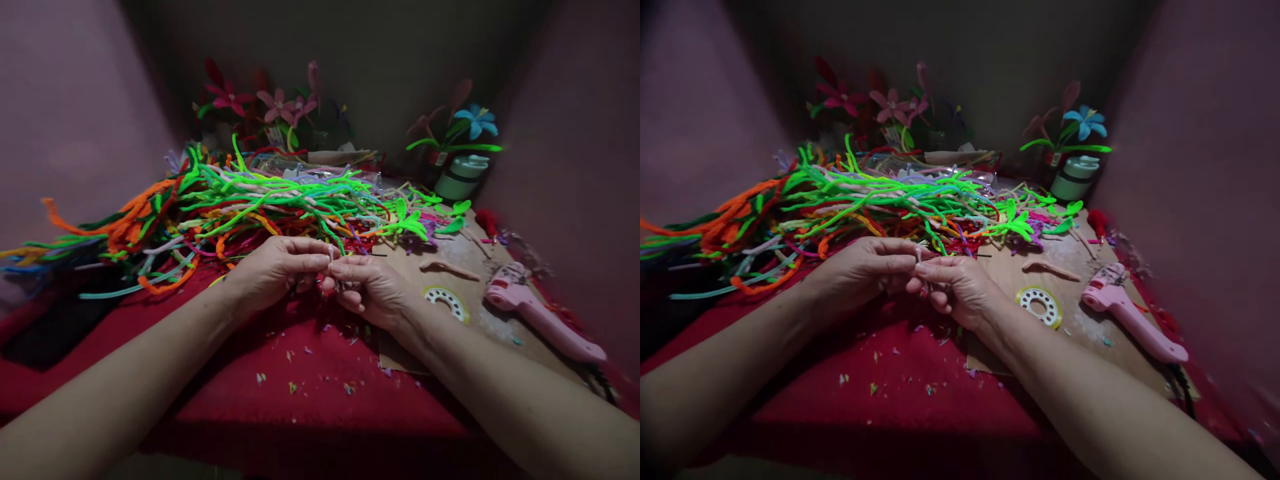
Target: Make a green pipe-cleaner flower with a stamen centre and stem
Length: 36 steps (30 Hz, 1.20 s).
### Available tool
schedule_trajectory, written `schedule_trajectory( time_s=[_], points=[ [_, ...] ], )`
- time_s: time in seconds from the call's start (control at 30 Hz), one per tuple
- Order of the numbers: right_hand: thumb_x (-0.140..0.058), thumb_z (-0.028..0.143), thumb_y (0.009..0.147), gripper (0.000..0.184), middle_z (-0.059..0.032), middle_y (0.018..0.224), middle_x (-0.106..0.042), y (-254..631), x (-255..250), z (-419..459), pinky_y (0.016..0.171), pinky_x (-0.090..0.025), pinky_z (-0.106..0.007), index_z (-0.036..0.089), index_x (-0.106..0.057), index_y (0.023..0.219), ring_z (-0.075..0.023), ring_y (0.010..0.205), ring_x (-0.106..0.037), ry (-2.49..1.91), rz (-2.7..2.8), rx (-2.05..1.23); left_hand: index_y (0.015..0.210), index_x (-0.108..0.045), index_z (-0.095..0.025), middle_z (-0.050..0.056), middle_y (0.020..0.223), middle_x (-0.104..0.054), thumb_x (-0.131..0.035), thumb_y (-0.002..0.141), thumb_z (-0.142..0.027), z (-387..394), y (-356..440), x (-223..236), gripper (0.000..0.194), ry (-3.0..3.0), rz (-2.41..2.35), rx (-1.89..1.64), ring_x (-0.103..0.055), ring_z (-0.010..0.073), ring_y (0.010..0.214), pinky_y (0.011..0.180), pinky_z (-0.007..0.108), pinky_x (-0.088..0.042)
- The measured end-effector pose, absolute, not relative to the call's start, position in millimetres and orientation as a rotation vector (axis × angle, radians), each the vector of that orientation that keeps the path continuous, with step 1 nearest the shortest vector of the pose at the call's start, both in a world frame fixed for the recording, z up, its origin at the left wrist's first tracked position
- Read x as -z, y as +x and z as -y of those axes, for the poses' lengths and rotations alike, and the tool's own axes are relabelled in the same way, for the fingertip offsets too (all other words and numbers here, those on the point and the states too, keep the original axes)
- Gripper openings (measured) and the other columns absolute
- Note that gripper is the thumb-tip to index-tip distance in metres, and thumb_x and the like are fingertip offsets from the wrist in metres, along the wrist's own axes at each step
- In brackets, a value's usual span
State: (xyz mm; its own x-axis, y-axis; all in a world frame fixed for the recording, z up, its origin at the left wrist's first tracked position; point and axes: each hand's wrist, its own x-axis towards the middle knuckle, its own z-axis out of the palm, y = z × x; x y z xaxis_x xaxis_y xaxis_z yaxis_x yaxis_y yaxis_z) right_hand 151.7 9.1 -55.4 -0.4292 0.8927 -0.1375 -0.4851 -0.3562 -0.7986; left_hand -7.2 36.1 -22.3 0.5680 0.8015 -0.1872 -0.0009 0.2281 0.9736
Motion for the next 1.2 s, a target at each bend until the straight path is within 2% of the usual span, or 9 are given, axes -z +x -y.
schedule_trajectory(
  time_s=[0.17,0.27,0.43,0.6,0.77,1.03,1.2],
  points=[
    [-0.065,0.02,0.069,0.01,-0.0005,0.059,-0.066,151,56,-9,0.029,-0.022,-0.014,0.01,-0.062,0.067,-0.0011,0.03,-0.037,-0.685,0.891,-1.946,0.076,-0.064,-0.012,0.002,0.062,-0.063,-0.067,0.07,-0.018,-36,-6,24,0.009,1.14,-0.78,-0.672,-0.058,0.0095,0.053,0.051,0.019,-0.041],
    [-0.066,0.021,0.069,0.011,-0.0014,0.061,-0.067,152,55,-9,0.029,-0.023,-0.014,0.011,-0.064,0.067,-0.0015,0.031,-0.039,-0.677,0.917,-1.954,0.072,-0.061,-0.013,0.0,0.062,-0.061,-0.066,0.072,-0.018,-34,-6,24,0.007,1.119,-0.748,-0.688,-0.058,0.0086,0.053,0.052,0.018,-0.043],
    [-0.063,0.023,0.067,0.014,-0.0007,0.052,-0.062,152,53,-8,0.028,-0.026,-0.016,0.01,-0.066,0.064,-0.0046,0.032,-0.043,-0.71,0.939,-1.921,0.073,-0.06,-0.013,0.0,0.064,-0.059,-0.065,0.074,-0.017,-33,-7,25,0.007,1.085,-0.72,-0.691,-0.057,0.0071,0.055,0.05,0.016,-0.042],
    [-0.066,0.024,0.067,0.016,-0.0048,0.064,-0.068,149,53,-5,0.029,-0.025,-0.016,0.009,-0.069,0.072,-0.0033,0.033,-0.042,-0.756,0.988,-1.895,0.073,-0.058,-0.013,-0.002,0.06,-0.057,-0.063,0.075,-0.017,-34,-9,30,0.007,1.055,-0.692,-0.669,-0.054,0.0055,0.051,0.05,0.015,-0.042],
    [-0.069,0.025,0.066,0.016,-0.0029,0.06,-0.067,145,52,-3,0.029,-0.024,-0.015,0.01,-0.068,0.072,-0.0022,0.031,-0.038,-0.841,0.994,-1.903,0.073,-0.056,-0.014,-0.003,0.059,-0.055,-0.062,0.076,-0.018,-30,-12,32,0.008,1.051,-0.685,-0.668,-0.053,0.0058,0.049,0.048,0.015,-0.04],
    [-0.074,0.024,0.062,0.017,-0.0013,0.057,-0.067,144,50,-1,0.029,-0.025,-0.015,0.013,-0.062,0.061,-0.0025,0.031,-0.04,-0.866,0.936,-1.926,0.071,-0.057,-0.016,-0.003,0.063,-0.052,-0.062,0.076,-0.023,-20,-9,32,0.01,1.052,-0.708,-0.735,-0.051,0.0069,0.051,0.049,0.018,-0.04],
    [-0.073,0.023,0.062,0.018,-0.0022,0.057,-0.067,144,49,3,0.031,-0.026,-0.015,0.012,-0.06,0.059,-0.0027,0.032,-0.041,-0.901,1.011,-1.964,0.077,-0.063,-0.017,-0.001,0.059,-0.056,-0.061,0.076,-0.027,-32,-25,15,0.011,1.412,-0.889,-0.519,-0.047,0.0082,0.05,0.046,0.018,-0.036]
  ],
)
